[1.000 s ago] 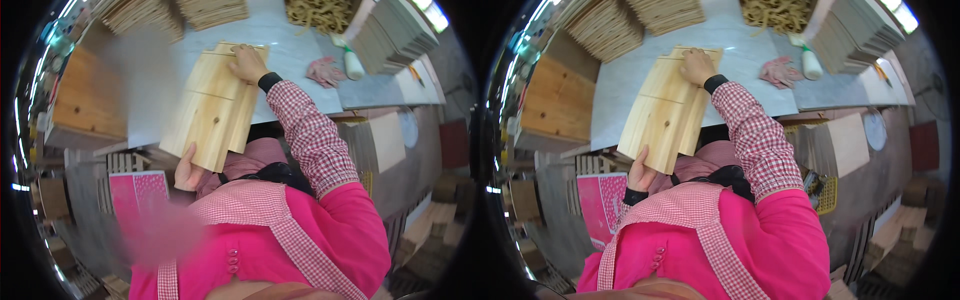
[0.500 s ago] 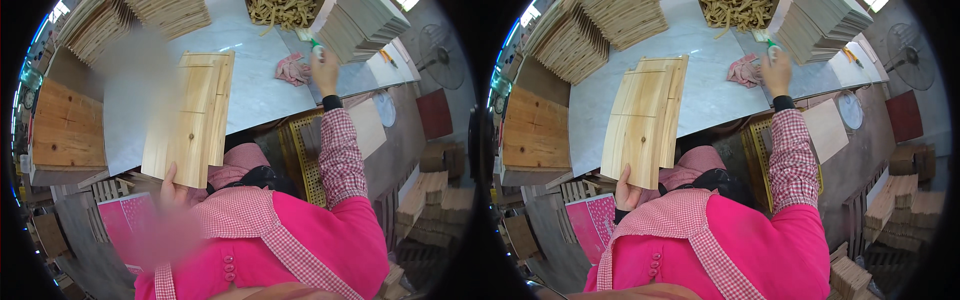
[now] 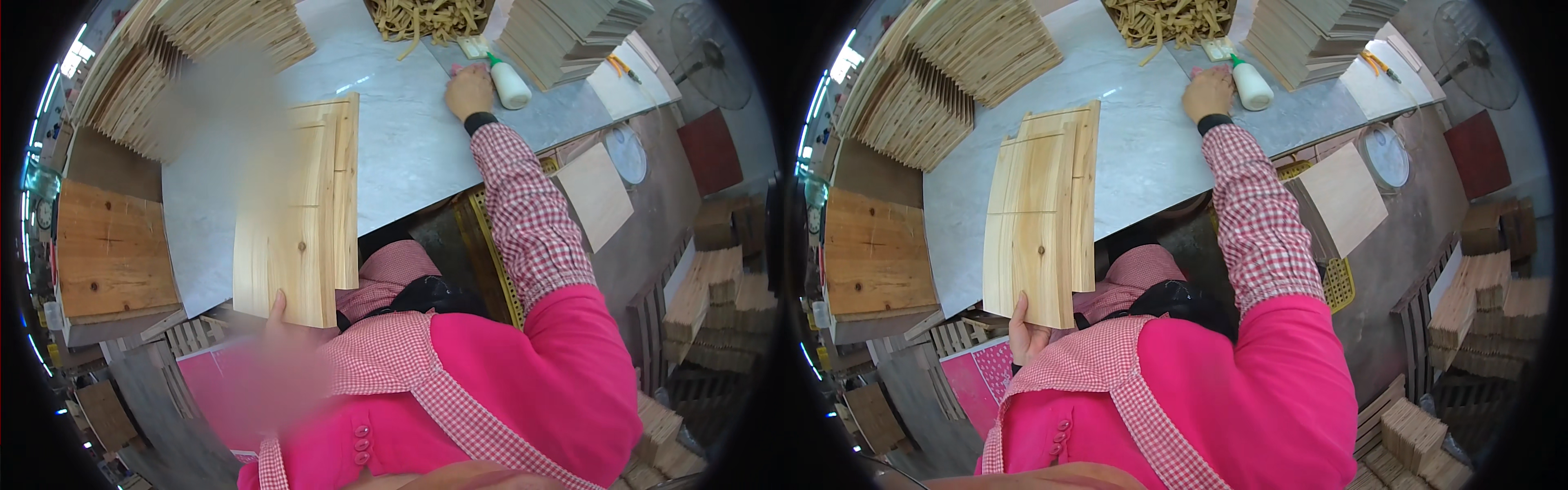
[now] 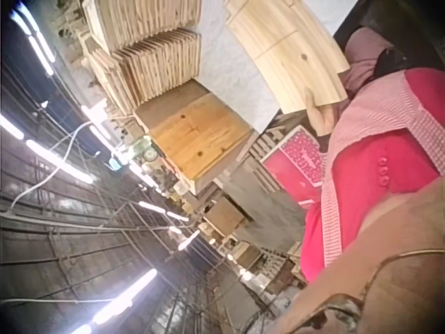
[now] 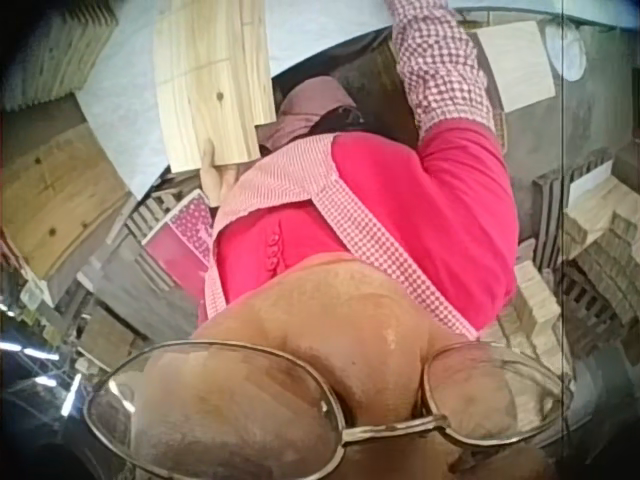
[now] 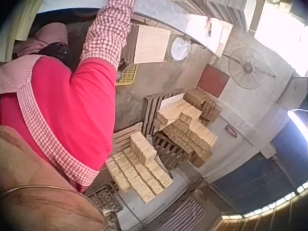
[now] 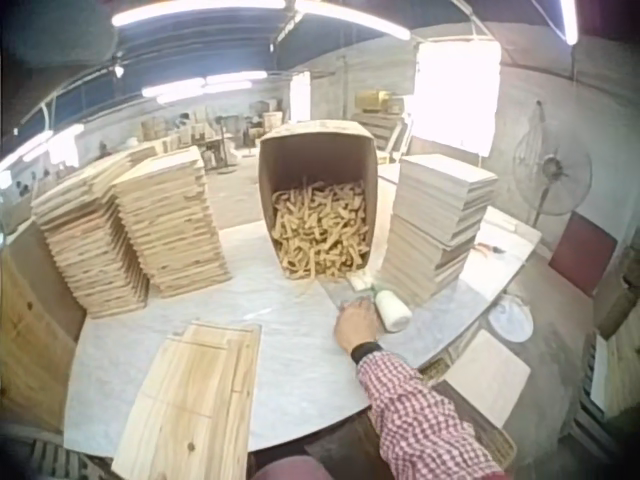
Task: Applying glue to the edges of wooden boards and assembling them into a rectangular box.
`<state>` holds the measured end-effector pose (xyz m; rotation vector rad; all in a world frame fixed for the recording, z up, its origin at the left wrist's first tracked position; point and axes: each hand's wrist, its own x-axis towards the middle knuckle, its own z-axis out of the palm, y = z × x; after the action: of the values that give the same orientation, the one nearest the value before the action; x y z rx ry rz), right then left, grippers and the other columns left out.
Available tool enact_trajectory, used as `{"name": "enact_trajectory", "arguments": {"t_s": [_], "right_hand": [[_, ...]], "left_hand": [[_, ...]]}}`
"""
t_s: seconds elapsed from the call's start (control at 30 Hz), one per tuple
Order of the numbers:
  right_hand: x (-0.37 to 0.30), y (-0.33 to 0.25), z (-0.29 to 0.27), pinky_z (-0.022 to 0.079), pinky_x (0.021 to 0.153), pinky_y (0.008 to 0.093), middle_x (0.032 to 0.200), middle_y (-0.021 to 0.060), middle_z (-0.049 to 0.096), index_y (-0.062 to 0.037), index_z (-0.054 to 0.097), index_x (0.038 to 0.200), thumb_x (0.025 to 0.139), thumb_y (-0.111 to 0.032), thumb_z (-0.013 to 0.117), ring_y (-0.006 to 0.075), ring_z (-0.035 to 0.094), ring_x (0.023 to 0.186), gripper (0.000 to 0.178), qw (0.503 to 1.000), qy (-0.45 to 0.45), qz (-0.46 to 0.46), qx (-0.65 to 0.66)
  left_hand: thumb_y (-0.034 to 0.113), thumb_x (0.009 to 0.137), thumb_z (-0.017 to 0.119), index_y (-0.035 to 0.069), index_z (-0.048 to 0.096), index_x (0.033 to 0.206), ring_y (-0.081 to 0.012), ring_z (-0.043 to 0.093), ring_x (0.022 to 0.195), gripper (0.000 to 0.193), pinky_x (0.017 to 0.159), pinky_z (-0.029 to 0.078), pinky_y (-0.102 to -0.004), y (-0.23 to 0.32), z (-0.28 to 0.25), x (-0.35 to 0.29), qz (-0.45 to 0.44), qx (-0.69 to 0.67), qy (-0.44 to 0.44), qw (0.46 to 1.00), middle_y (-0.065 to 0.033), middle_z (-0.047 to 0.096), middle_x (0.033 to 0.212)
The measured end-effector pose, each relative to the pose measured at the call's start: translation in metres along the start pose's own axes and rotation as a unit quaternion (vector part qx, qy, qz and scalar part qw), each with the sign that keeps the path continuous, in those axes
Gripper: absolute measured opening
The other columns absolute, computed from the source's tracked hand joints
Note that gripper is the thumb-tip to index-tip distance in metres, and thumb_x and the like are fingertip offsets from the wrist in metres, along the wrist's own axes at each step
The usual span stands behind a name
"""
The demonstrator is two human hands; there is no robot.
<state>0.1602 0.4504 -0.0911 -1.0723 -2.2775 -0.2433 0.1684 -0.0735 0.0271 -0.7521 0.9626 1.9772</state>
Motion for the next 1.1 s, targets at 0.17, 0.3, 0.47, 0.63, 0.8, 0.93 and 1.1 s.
{"name": "enact_trajectory", "arguments": {"t_s": [0.17,0.3,0.47,0.63,0.8,0.93,1.1], "right_hand": [[0.007,-0.007,-0.010,0.043,0.092,0.0469,0.112,0.0281,0.057,0.0095,0.056,0.109,0.080,-0.018,0.059,0.0404,0.054,0.105,0.040,0.996,0.020,0.045,0.073],[-0.019,-0.010,-0.043,0.045,0.089,0.0457,0.107,0.0287,0.058,0.0054,0.059,0.104,0.084,-0.017,0.057,0.0418,0.056,0.100,0.030,0.972,-0.063,-0.043,0.222],[-0.046,-0.012,-0.073,0.045,0.086,0.0468,0.101,0.0265,0.059,0.0045,0.059,0.097,0.084,-0.013,0.057,0.0422,0.057,0.095,0.022,0.960,0.053,-0.119,0.247],[-0.029,-0.010,-0.064,0.045,0.086,0.0466,0.103,0.0232,0.060,0.0020,0.060,0.099,0.082,-0.010,0.059,0.0410,0.057,0.096,0.021,0.983,0.038,-0.048,0.175],[-0.044,0.010,-0.109,0.046,0.085,0.0453,0.103,0.0202,0.061,-0.0007,0.062,0.099,0.078,-0.012,0.063,0.0393,0.058,0.095,0.023,0.928,-0.157,-0.215,0.259],[-0.039,0.060,-0.121,0.046,0.085,0.0443,0.103,0.0195,0.060,-0.0008,0.062,0.099,0.077,-0.015,0.066,0.0382,0.058,0.095,0.026,0.912,-0.217,-0.254,0.238],[-0.004,0.065,-0.134,0.047,0.083,0.0444,0.102,0.0187,0.062,-0.0029,0.062,0.103,0.076,-0.017,0.068,0.0386,0.059,0.093,0.032,0.960,-0.088,-0.176,0.199]], "left_hand": [[0.017,0.092,0.062,0.000,0.035,0.136,-0.0297,0.056,0.115,0.055,0.093,0.052,-0.0483,-0.006,0.006,0.005,0.055,0.028,0.048,0.997,-0.0173,0.052,0.128],[0.017,0.092,0.062,0.001,0.036,0.136,-0.0295,0.057,0.114,0.054,0.092,0.053,-0.0483,-0.002,-0.011,0.010,0.055,0.024,0.030,0.998,-0.0169,0.053,0.127],[0.017,0.091,0.063,0.001,0.037,0.135,-0.0290,0.057,0.114,0.053,0.092,0.053,-0.0477,-0.007,-0.001,0.003,0.047,0.008,0.019,0.999,-0.0159,0.053,0.128],[0.018,0.092,0.062,0.002,0.038,0.136,-0.0289,0.057,0.115,0.053,0.092,0.052,-0.0472,-0.002,-0.008,0.012,0.054,0.041,0.005,0.998,-0.0151,0.053,0.129],[0.019,0.092,0.062,0.003,0.037,0.137,-0.0293,0.056,0.116,0.053,0.093,0.052,-0.0473,-0.003,0.001,0.004,0.034,0.029,0.021,0.999,-0.0148,0.053,0.130],[0.020,0.092,0.062,0.003,0.037,0.137,-0.0295,0.056,0.116,0.054,0.093,0.052,-0.0475,-0.006,0.002,0.002,0.070,0.059,0.054,0.994,-0.0148,0.053,0.130],[0.020,0.092,0.061,0.003,0.036,0.138,-0.0294,0.055,0.117,0.054,0.094,0.051,-0.0478,-0.001,-0.001,0.004,0.049,0.031,0.018,0.998,-0.0151,0.052,0.131]]}}
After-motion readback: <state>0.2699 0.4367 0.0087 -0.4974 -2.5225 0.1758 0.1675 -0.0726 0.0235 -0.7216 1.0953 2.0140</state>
